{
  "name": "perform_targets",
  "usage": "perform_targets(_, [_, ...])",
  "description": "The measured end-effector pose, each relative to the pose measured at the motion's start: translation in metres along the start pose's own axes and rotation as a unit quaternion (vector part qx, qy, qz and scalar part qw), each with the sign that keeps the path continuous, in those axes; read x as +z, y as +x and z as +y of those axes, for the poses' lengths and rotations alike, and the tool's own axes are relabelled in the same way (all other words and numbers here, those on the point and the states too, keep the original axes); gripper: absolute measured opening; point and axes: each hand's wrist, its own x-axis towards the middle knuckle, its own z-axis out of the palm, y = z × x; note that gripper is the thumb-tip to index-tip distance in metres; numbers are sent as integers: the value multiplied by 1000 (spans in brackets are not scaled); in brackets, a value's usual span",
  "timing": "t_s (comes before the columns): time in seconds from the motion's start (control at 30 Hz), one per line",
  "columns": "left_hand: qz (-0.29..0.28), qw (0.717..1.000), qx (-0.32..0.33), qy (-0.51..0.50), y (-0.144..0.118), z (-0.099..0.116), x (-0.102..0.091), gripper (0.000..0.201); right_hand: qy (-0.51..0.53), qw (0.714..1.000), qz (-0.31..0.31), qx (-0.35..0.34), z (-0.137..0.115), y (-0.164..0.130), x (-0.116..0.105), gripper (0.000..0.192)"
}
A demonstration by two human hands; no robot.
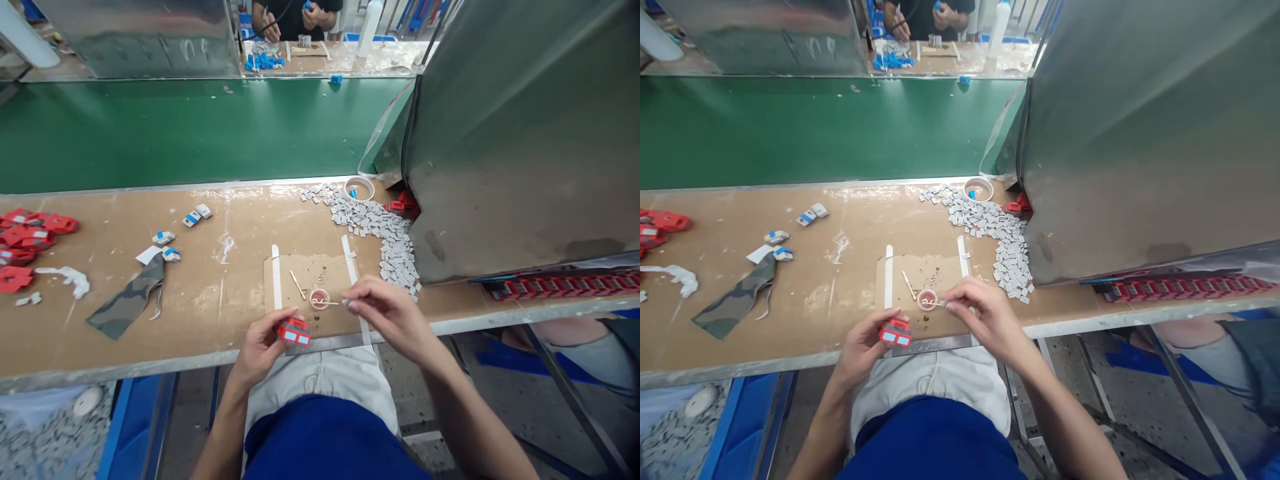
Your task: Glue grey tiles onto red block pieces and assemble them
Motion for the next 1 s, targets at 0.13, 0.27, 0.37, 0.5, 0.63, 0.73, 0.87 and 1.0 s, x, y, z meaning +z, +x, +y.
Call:
perform_targets(0.13, [-12, 999, 19, -31, -1, 0, 1, 29, 75, 997, 6, 20, -20, -15, 39, 7])
perform_targets(0.27, [-13, 999, 28, 17, -1, -2, -1, 26, 92, 995, -16, 36, -20, -12, 62, 9])
perform_targets(0.37, [-13, 998, 33, 61, -2, -5, -3, 26, 95, 994, -39, 40, -17, -7, 67, 10])
perform_targets(0.5, [-11, 995, 42, 91, -2, -6, -4, 28, 90, 994, -47, 48, -16, -7, 68, 11])
perform_targets(0.63, [-27, 992, 47, 115, 0, -1, -3, 30, 39, 997, -56, 41, -16, -9, 66, 16])
perform_targets(0.73, [-39, 988, 58, 135, 1, 2, -2, 33, -10, 997, -73, 32, -18, -10, 66, 22])
perform_targets(0.87, [-45, 983, 76, 160, 1, 2, -2, 32, -83, 993, -77, 23, -19, -15, 70, 25])
perform_targets(1.0, [-50, 979, 93, 176, 1, 2, 0, 29, -130, 989, -74, 17, -20, -22, 75, 25])
